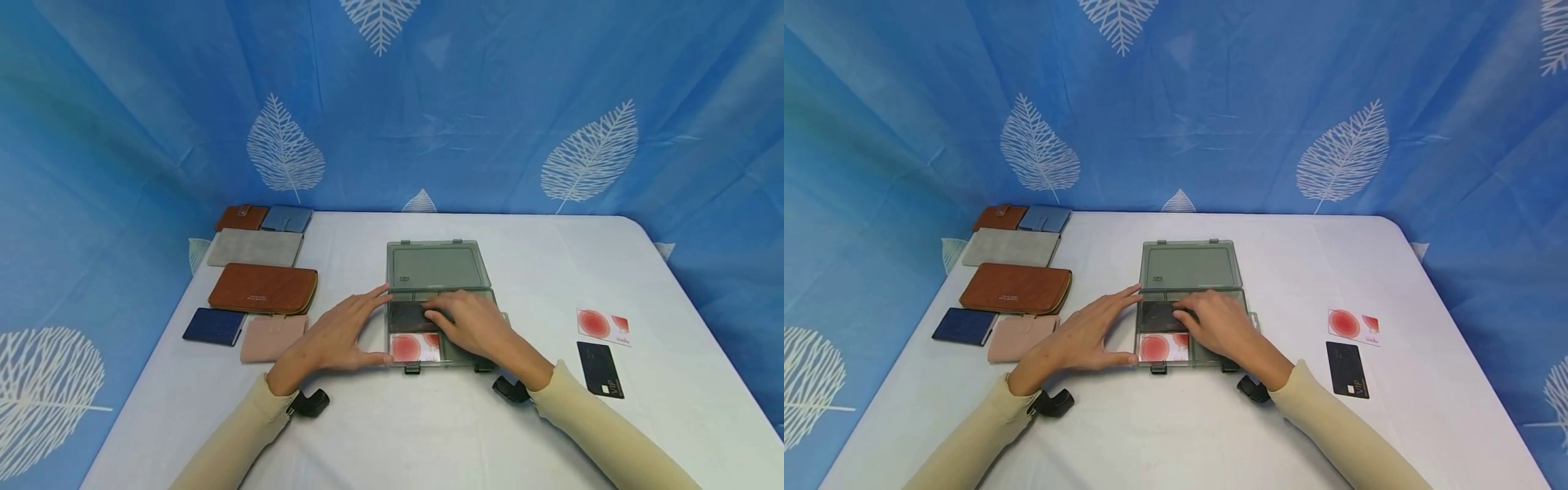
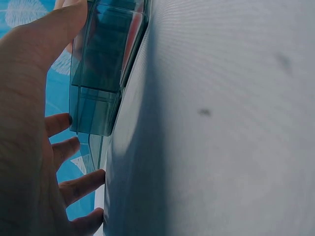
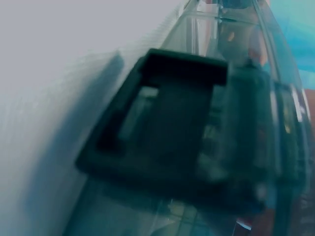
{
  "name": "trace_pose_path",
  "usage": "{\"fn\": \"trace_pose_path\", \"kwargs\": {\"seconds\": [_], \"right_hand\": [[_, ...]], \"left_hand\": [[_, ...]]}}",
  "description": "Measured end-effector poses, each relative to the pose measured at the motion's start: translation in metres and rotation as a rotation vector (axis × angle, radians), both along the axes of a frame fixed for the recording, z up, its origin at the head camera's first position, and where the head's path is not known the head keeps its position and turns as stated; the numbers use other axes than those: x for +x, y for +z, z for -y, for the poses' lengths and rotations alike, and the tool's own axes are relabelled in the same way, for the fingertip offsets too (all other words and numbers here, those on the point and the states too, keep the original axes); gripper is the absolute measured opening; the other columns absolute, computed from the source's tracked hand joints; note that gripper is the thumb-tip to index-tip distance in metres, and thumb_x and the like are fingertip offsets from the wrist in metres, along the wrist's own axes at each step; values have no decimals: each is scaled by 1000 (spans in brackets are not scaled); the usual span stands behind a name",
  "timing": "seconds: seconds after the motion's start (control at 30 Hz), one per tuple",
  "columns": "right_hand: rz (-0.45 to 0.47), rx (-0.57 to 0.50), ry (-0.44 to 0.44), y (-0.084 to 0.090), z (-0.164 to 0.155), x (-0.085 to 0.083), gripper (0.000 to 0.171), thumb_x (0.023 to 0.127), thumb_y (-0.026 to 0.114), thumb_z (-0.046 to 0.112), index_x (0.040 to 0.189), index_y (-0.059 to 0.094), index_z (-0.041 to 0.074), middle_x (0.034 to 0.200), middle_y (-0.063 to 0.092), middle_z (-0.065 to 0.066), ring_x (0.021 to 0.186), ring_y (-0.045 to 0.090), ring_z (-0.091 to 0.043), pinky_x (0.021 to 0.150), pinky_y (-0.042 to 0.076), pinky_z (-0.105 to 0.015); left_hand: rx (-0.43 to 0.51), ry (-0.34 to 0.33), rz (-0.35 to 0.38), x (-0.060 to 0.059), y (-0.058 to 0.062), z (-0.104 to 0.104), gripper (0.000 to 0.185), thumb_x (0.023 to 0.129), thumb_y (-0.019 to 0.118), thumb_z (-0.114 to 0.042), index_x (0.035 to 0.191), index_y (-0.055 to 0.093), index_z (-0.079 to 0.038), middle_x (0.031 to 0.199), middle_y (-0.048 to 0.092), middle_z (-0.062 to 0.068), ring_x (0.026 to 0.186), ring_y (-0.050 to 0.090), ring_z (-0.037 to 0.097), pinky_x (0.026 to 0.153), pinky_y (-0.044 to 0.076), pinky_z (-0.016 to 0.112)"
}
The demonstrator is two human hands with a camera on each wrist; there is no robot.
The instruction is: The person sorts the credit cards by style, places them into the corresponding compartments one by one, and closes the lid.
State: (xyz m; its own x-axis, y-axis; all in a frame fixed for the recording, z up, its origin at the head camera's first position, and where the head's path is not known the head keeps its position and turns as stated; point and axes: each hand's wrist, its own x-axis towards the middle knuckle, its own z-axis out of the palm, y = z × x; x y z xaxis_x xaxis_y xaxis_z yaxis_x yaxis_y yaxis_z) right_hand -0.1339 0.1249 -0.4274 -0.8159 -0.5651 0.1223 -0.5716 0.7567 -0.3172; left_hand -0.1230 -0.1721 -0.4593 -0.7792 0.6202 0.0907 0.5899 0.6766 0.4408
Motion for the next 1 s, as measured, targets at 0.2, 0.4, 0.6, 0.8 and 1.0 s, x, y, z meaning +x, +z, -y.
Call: {"fn": "trace_pose_path", "kwargs": {"seconds": [0.2, 0.4, 0.6, 0.8, 1.0], "right_hand": [[-46, -40, 7, 3, -15, 3, 28, 104, 75, 26, 130, 77, 17, 131, 75, -7, 119, 72, -30, 85, 63, -52], [-90, -121, -29, 12, -36, 2, 33, 101, 79, 21, 133, 74, 15, 131, 75, -7, 118, 72, -30, 85, 62, -53], [-25, -185, -106, 21, -65, -1, 38, 99, 81, 19, 135, 73, 11, 131, 74, -8, 110, 72, -31, 86, 60, -53], [-17, -181, -194, 28, -100, -3, 40, 98, 82, 18, 136, 72, 11, 128, 76, -10, 111, 72, -34, 88, 60, -56], [-43, -155, -282, 33, -132, -2, 43, 97, 83, 17, 137, 71, 10, 126, 76, -17, 111, 71, -39, 88, 57, -63]], "left_hand": [[-10, 11, 10, 0, -1, -1, 111, 83, 75, -75, 170, 33, -21, 179, 25, -1, 155, 42, 31, 122, 40, 59], [-12, 13, 6, 0, 1, -1, 111, 82, 75, -75, 170, 35, -20, 179, 25, 0, 155, 43, 31, 121, 40, 60], [-2, 7, 8, 1, 4, -2, 110, 83, 76, -74, 169, 36, -19, 178, 26, 1, 154, 43, 33, 121, 40, 61], [1, 6, 6, 2, 4, -2, 110, 83, 75, -75, 169, 36, -19, 178, 26, 1, 154, 43, 33, 121, 40, 61], [4, 11, 7, 1, 3, -2, 110, 83, 77, -73, 169, 36, -18, 179, 26, 0, 154, 43, 33, 122, 40, 60]]}}
